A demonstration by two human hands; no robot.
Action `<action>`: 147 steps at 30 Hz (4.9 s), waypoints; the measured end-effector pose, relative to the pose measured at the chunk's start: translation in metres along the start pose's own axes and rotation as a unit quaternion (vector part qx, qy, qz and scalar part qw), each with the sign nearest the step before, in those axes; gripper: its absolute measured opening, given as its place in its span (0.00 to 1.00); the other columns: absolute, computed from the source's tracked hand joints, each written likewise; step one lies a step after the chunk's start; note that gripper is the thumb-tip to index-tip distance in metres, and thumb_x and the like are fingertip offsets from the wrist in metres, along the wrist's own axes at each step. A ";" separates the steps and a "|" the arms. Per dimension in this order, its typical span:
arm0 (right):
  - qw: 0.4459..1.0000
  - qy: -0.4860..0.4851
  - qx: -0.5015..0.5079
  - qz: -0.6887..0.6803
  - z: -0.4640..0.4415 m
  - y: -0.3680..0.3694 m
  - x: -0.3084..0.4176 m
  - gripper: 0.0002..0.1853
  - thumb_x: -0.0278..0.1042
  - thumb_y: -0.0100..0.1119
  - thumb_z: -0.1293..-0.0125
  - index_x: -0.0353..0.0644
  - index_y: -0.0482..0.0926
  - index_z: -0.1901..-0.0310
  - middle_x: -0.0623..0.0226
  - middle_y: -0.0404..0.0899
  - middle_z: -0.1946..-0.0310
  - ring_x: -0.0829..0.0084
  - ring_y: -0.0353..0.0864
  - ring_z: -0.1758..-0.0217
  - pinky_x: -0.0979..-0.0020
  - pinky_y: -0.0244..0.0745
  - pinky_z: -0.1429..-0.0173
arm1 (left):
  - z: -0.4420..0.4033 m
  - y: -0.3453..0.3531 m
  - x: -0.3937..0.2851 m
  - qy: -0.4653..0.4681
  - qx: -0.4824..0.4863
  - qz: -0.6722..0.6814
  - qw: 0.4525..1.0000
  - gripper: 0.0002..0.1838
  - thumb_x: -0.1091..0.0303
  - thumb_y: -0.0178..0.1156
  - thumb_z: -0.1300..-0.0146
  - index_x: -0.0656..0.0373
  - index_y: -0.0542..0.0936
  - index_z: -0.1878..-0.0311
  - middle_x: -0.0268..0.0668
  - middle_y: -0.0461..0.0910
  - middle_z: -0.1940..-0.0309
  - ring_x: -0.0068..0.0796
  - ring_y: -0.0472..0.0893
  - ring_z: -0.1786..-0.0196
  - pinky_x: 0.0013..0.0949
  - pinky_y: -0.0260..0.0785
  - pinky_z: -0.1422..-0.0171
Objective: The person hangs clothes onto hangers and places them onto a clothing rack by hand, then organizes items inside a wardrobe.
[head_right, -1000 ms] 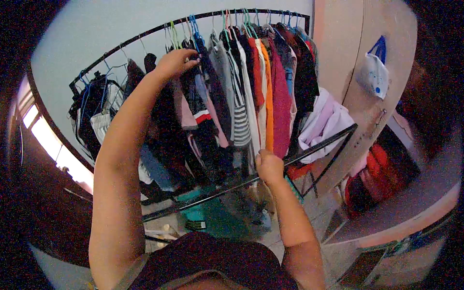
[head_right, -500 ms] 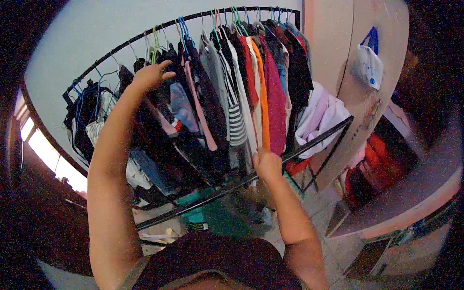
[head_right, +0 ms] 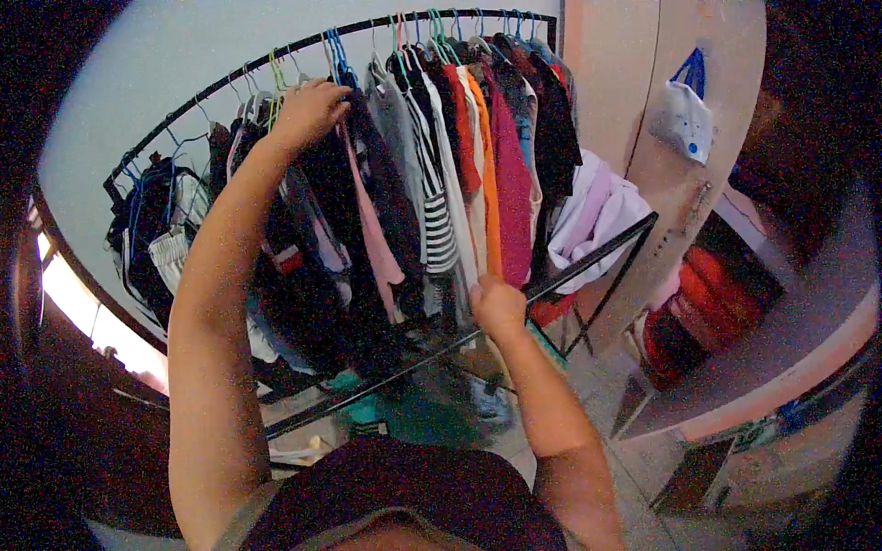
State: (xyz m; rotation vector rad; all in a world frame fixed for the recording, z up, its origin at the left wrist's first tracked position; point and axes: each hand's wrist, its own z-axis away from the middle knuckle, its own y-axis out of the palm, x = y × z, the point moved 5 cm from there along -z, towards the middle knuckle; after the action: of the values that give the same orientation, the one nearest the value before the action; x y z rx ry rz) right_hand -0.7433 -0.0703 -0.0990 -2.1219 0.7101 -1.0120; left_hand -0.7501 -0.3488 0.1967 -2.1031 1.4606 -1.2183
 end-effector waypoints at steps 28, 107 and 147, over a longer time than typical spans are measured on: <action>1.000 0.016 0.000 -0.001 -0.001 0.000 0.000 0.13 0.40 0.49 0.43 0.38 0.75 0.71 0.49 0.77 0.74 0.49 0.78 0.71 0.52 0.72 0.64 | 0.006 0.041 0.019 0.044 0.035 0.133 0.990 0.18 0.68 0.53 0.43 0.55 0.72 0.48 0.41 0.73 0.53 0.44 0.73 0.50 0.42 0.68 0.48; 0.999 0.019 -0.016 -0.028 -0.002 0.003 -0.008 0.11 0.41 0.50 0.43 0.41 0.75 0.71 0.52 0.77 0.74 0.51 0.78 0.69 0.52 0.72 0.64 | -0.020 0.048 -0.041 0.020 -0.091 -0.014 0.996 0.11 0.67 0.52 0.45 0.54 0.77 0.59 0.41 0.80 0.69 0.40 0.74 0.50 0.58 0.52 0.40; 0.998 0.031 -0.042 -0.032 -0.002 -0.006 -0.001 0.07 0.34 0.54 0.48 0.40 0.74 0.73 0.54 0.77 0.73 0.52 0.77 0.68 0.54 0.72 0.64 | -0.017 0.046 -0.107 0.165 -0.029 -0.017 0.986 0.18 0.65 0.59 0.48 0.50 0.76 0.50 0.35 0.73 0.51 0.36 0.63 0.36 0.51 0.55 0.39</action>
State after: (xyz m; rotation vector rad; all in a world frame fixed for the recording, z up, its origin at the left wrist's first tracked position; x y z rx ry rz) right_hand -0.7442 -0.0661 -0.0944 -2.2061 0.7318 -1.1047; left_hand -0.8046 -0.2711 0.1269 -2.0416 1.6164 -1.6169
